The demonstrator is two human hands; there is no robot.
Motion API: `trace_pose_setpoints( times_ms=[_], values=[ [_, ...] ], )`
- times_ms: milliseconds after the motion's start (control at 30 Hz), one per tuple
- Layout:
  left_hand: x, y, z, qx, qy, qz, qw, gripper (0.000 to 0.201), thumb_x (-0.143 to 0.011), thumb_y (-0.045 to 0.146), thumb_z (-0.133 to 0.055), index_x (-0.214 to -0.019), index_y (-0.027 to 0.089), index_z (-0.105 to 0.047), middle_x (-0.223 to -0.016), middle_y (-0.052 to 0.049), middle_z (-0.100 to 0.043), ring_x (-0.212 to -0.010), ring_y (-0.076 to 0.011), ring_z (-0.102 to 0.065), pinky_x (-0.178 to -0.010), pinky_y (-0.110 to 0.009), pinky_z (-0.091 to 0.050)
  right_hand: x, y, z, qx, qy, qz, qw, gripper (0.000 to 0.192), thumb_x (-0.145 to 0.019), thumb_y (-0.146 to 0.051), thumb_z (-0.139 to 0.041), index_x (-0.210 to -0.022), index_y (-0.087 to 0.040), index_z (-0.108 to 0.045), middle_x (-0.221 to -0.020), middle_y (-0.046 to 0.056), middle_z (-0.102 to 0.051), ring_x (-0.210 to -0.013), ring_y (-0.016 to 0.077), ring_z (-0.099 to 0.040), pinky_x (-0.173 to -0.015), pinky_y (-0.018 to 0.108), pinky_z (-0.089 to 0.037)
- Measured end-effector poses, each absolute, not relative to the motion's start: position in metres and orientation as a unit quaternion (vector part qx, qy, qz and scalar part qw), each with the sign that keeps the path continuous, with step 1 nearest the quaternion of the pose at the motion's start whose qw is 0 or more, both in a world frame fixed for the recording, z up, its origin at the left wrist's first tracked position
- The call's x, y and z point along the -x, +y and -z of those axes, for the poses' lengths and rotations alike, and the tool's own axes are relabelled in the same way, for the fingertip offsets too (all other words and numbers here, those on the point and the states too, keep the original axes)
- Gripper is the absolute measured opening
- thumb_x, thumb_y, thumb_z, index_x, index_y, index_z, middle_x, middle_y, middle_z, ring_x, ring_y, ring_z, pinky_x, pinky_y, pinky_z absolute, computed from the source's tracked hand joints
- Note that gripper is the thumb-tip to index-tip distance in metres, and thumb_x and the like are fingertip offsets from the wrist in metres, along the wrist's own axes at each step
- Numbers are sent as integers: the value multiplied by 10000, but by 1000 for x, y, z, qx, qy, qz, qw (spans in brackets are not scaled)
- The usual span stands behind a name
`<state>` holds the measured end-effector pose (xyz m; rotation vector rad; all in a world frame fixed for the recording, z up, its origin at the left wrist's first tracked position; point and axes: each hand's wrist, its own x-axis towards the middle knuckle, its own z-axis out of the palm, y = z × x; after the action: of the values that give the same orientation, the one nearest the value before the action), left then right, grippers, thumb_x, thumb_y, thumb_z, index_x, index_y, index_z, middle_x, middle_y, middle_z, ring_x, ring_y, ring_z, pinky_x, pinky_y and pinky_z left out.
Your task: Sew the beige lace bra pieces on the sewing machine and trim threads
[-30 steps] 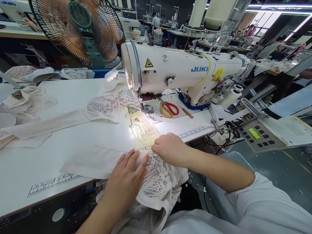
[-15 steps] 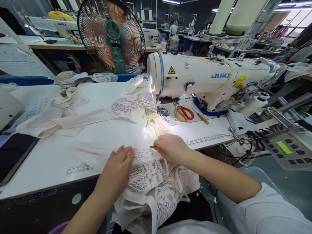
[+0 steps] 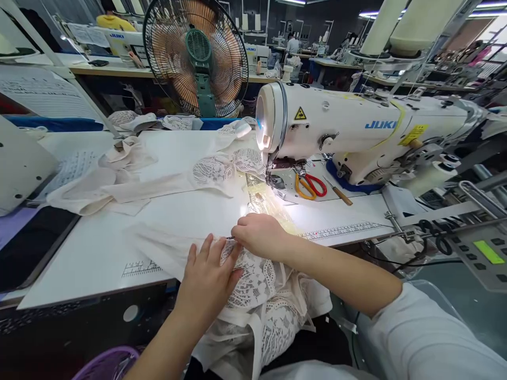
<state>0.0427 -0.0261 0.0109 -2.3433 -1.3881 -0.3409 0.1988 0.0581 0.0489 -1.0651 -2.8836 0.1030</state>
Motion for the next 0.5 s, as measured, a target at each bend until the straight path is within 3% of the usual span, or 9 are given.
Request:
trace_pose_setpoints(
  times_ms=[233, 500],
  values=[
    [-42, -26, -9, 837, -504, 113, 181, 380, -861, 288, -507, -1224, 198, -575, -1122, -176, -625, -1102, -410, -546, -835, -604, -467, -201, 58, -55, 292, -956, 3, 3, 144, -851, -131, -493, -859, -172, -631, -763, 55, -608, -737, 182, -540, -539, 284, -258],
    [-36, -25, -4, 847, -498, 104, 157, 390, -882, 289, -478, -1258, 204, -541, -1178, -188, -593, -1150, -423, -506, -856, -622, -437, -213, 61, -55, 310, -950, 22, 11, 150, -809, -104, -486, -818, -179, -616, -750, 52, -597, -701, 179, -531, -516, 283, -220]
  ],
)
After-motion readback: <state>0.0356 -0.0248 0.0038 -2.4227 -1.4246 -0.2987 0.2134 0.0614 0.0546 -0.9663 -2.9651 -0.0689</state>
